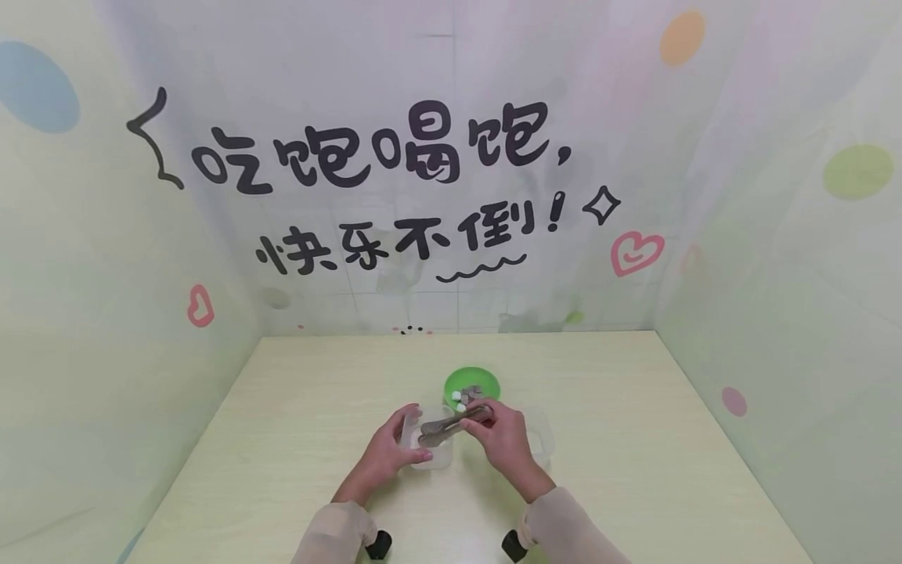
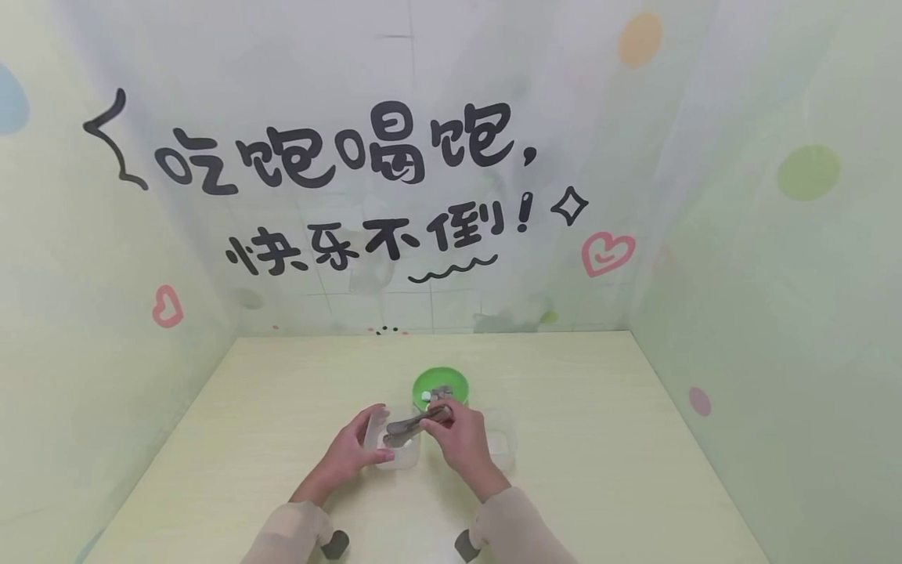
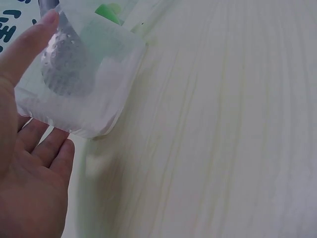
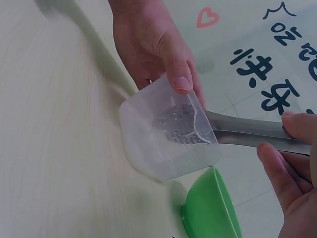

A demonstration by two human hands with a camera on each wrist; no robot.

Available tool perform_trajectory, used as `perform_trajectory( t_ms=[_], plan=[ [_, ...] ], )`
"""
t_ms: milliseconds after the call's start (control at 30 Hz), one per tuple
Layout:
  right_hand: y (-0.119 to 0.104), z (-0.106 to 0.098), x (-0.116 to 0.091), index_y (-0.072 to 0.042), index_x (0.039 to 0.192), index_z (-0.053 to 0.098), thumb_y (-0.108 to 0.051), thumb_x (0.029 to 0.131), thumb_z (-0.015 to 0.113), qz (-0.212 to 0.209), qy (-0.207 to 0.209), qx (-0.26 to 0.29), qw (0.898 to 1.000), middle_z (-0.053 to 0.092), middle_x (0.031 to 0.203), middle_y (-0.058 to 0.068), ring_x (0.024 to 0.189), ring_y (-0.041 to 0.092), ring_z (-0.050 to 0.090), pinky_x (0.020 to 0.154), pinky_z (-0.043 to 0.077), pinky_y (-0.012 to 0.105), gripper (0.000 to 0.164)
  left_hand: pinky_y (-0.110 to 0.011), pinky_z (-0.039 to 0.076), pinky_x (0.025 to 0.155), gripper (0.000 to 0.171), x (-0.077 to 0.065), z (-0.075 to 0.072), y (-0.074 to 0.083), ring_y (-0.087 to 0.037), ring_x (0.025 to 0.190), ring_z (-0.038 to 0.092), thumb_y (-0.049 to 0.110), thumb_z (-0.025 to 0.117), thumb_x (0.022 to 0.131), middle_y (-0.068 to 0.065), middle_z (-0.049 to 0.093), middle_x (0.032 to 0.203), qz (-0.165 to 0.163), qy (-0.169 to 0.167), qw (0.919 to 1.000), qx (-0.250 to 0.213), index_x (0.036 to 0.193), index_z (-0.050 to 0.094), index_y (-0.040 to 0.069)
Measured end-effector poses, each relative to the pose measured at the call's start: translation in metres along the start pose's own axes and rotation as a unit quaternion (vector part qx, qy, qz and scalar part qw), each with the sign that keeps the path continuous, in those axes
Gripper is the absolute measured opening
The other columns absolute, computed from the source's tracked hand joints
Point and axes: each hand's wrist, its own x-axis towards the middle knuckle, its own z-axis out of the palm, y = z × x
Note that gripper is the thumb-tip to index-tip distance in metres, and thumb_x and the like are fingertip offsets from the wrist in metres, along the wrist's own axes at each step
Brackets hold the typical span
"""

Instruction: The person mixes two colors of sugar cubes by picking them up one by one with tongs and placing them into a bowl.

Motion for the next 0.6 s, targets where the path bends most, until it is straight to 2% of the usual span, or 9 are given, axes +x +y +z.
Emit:
perform_trajectory(
  t_ms=[200,400,600],
  plan=[
    [-0.001,-0.003,0.001,-0.004,0.094,0.069,-0.010,0.081,0.079,0.000,0.031,0.024,0.999,0.072,0.083,0.007,0.071,0.014,0.067,0.062,0.057,0.023,0.017,-0.055,0.028,0.110,0.090,0.001,0.000,-0.003,-0.040,0.136,0.035,0.015,0.088,0.070,-0.018,0.044,0.146,0.007,0.004,1.0000,-0.004,0.146,0.041,0.010],
    [-0.002,-0.008,0.002,-0.003,0.093,0.069,-0.011,0.081,0.079,-0.001,0.069,0.038,0.997,0.071,0.079,0.006,0.063,0.012,0.059,0.054,0.051,0.022,0.018,-0.054,0.029,0.110,0.091,0.001,0.000,-0.002,-0.041,0.136,0.035,0.016,0.089,0.069,-0.019,0.043,0.146,0.007,0.003,1.0000,0.002,0.146,0.040,0.009],
    [-0.011,-0.013,0.003,0.000,0.095,0.069,-0.005,0.080,0.078,0.031,0.092,0.042,0.994,0.072,0.081,0.009,0.065,0.011,0.060,0.056,0.051,0.020,0.018,-0.055,0.029,0.110,0.091,0.001,-0.001,-0.002,-0.042,0.136,0.034,0.017,0.089,0.069,-0.019,0.042,0.147,0.009,0.001,1.0000,0.000,0.146,0.040,0.009]
  ],
)
